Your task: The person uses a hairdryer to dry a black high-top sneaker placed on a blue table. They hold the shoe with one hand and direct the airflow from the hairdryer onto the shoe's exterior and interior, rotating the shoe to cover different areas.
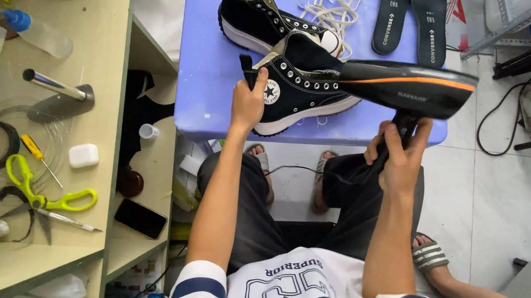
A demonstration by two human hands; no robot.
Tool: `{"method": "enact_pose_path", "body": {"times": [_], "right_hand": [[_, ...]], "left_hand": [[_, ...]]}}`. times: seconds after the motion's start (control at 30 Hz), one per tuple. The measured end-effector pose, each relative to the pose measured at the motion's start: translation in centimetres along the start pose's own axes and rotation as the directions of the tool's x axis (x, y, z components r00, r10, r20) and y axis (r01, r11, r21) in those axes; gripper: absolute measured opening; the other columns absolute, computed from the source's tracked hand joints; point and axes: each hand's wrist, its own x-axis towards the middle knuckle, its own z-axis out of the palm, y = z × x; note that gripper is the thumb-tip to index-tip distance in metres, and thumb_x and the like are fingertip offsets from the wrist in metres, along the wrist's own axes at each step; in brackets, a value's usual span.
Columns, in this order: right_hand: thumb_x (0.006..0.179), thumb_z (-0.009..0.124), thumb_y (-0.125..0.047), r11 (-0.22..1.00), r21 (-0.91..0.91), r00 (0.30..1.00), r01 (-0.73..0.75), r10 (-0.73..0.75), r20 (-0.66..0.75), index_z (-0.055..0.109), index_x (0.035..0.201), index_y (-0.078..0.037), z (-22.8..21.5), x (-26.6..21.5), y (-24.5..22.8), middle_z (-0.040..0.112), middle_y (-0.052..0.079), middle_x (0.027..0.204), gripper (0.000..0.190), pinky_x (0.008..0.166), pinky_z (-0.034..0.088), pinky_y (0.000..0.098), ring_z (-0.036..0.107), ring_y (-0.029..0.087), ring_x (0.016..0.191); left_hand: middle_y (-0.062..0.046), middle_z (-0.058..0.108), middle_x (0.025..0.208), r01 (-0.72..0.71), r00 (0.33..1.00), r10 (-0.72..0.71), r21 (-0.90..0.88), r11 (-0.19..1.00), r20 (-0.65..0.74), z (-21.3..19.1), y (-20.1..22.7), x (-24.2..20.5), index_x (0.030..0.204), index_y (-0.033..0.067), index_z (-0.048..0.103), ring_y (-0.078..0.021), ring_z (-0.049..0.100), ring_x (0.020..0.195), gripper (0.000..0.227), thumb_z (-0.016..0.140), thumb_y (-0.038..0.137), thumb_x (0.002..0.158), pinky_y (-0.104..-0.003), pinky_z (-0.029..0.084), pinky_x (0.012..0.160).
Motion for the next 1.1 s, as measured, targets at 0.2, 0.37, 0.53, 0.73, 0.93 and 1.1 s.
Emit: {"method": "enact_pose_path", "body": {"times": [0.2, 0.37, 0.53, 0.73, 0.93, 1.1], "right_hand": [[0.116, 0.054, -0.010, 0.988, -0.122, 0.995, 0.095, -0.089, 0.055, 0.041, 0.133, -0.007, -1.9, 0.0, 1.8, 0.059, 0.009, 0.075, 0.021, 0.036, 0.043, 0.0298, 0.052, 0.016, 0.042], [0.111, 0.062, -0.005, 0.979, -0.092, 0.979, 0.180, -0.169, 0.116, 0.037, 0.156, -0.003, -2.7, -1.7, 1.3, 0.062, 0.010, 0.081, 0.051, 0.039, 0.051, 0.0293, 0.057, 0.016, 0.047], [0.118, 0.052, -0.019, 0.989, -0.071, 0.988, 0.127, -0.120, 0.100, 0.033, 0.158, 0.001, -2.2, -2.9, 0.2, 0.059, 0.009, 0.072, 0.049, 0.036, 0.050, 0.0309, 0.054, 0.016, 0.044], [0.119, 0.050, -0.016, 0.989, -0.044, 0.989, 0.141, -0.138, 0.056, 0.038, 0.151, 0.000, -0.7, -2.4, -0.9, 0.060, 0.009, 0.074, 0.038, 0.037, 0.053, 0.0320, 0.059, 0.018, 0.048], [0.120, 0.047, -0.018, 0.988, -0.059, 0.988, 0.145, -0.142, 0.053, 0.040, 0.154, -0.001, -0.5, -2.6, -0.2, 0.060, 0.008, 0.071, 0.038, 0.041, 0.057, 0.0334, 0.060, 0.018, 0.051], [0.118, 0.051, -0.016, 0.976, -0.118, 0.983, 0.182, -0.177, 0.052, 0.042, 0.157, -0.001, -0.8, -2.5, 0.7, 0.061, 0.009, 0.074, 0.042, 0.041, 0.055, 0.0309, 0.059, 0.018, 0.051]], "left_hand": [[0.004, 0.051, 0.050, -0.060, 0.998, 0.060, -0.021, 0.998, -0.013, 0.0, 1.2, -1.1, 0.057, 0.0185, 0.054, -0.0130, 0.051, 0.053, 0.063, 0.060, 0.054, 0.109, -0.031, 0.044, 0.060], [0.002, 0.055, 0.054, -0.088, 0.996, 0.087, -0.010, 0.996, -0.015, 0.0, 1.4, -1.1, 0.061, 0.0169, 0.058, -0.0151, 0.055, 0.058, 0.060, 0.060, 0.053, 0.109, -0.035, 0.046, 0.064], [0.001, 0.053, 0.056, -0.068, 0.998, 0.068, -0.006, 0.998, 0.018, 0.0, 1.2, -1.7, 0.063, 0.0208, 0.058, -0.0177, 0.052, 0.056, 0.060, 0.059, 0.059, 0.110, -0.036, 0.045, 0.065], [0.003, 0.052, 0.054, -0.051, 0.999, 0.051, 0.009, 0.999, -0.001, 0.0, 0.5, -1.7, 0.060, 0.0186, 0.059, -0.0130, 0.052, 0.056, 0.062, 0.060, 0.056, 0.110, -0.031, 0.043, 0.063], [0.002, 0.052, 0.056, -0.066, 0.998, 0.066, 0.008, 0.998, -0.006, -0.1, 0.9, -1.6, 0.064, 0.0169, 0.060, -0.0152, 0.054, 0.061, 0.059, 0.060, 0.053, 0.110, -0.033, 0.045, 0.067], [0.003, 0.054, 0.056, -0.057, 0.998, 0.057, -0.002, 0.998, -0.001, -0.2, 0.9, -1.8, 0.064, 0.0176, 0.061, -0.0138, 0.055, 0.062, 0.057, 0.060, 0.051, 0.110, -0.032, 0.046, 0.068]]}}
